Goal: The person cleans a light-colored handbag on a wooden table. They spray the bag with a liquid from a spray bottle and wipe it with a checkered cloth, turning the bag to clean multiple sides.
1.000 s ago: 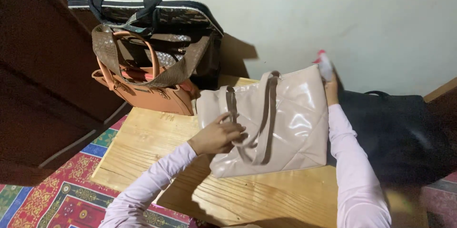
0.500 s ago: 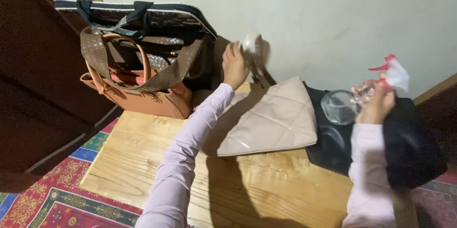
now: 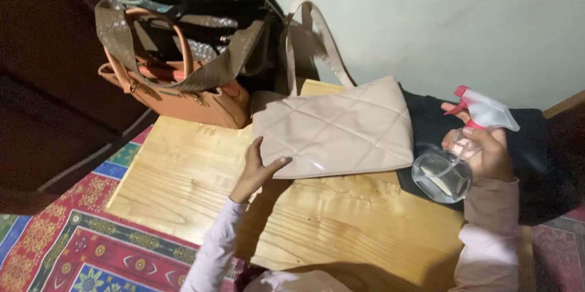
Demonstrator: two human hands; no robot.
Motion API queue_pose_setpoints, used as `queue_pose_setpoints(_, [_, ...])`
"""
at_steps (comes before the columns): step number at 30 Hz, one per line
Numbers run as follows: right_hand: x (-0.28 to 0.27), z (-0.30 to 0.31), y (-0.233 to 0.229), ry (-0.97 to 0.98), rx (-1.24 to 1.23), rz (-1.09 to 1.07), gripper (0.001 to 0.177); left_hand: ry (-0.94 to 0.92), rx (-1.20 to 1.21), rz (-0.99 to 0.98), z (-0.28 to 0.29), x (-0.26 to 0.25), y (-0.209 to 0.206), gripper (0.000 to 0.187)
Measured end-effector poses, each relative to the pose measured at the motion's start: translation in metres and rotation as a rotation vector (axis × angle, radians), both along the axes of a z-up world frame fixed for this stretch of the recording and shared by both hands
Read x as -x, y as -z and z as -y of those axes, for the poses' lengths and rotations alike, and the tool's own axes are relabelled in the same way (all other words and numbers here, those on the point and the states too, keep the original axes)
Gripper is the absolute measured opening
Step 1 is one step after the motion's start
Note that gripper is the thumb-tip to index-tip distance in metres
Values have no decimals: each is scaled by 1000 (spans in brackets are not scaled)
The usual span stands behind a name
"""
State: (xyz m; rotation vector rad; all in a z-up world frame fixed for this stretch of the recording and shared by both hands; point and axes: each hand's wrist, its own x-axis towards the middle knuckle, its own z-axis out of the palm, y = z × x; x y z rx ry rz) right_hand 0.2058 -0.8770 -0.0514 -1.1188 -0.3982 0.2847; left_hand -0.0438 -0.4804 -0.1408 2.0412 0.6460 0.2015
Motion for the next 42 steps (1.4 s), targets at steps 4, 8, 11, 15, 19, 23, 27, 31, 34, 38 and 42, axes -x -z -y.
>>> queue_pose_setpoints(4, [22,-4,9,-27,20,36,68,-80,257,307,28,21,3,107])
queue_pose_setpoints(8, [-13,29,102,-555,-120,-32,76,218,-353,299,10,26,14,99])
queue_pose_setpoints(11, [48,-1,68,-309,32,-22,75,204,-493,478,-19,2,52,78])
queue_pose_setpoints(15, [64,-19,82,-217,78,-16,87,-149,-265,311,-22,-21,66,38])
queue_pose_setpoints(19, [93,-48,65,26,164,121,58,88,-298,580,-15,-15,39,24])
queue_pose_setpoints(23, [100,-48,76,122,207,122,44,261,-219,541,-15,12,53,70])
queue_pose_setpoints(27, [98,-54,86,100,174,75,50,237,-333,605,-14,-4,61,41])
queue_pose_setpoints(31, [99,-69,86,105,144,160,51,-74,-122,389,-35,-43,110,54])
queue_pose_setpoints(34, [110,-84,85,73,183,207,54,-281,92,356,-41,-71,123,52])
queue_pose_setpoints(38, [131,-112,104,29,322,244,58,-383,196,344,-12,-76,84,49])
queue_pose_setpoints(42, [174,-145,64,142,427,225,52,-447,244,311,-10,-90,118,48])
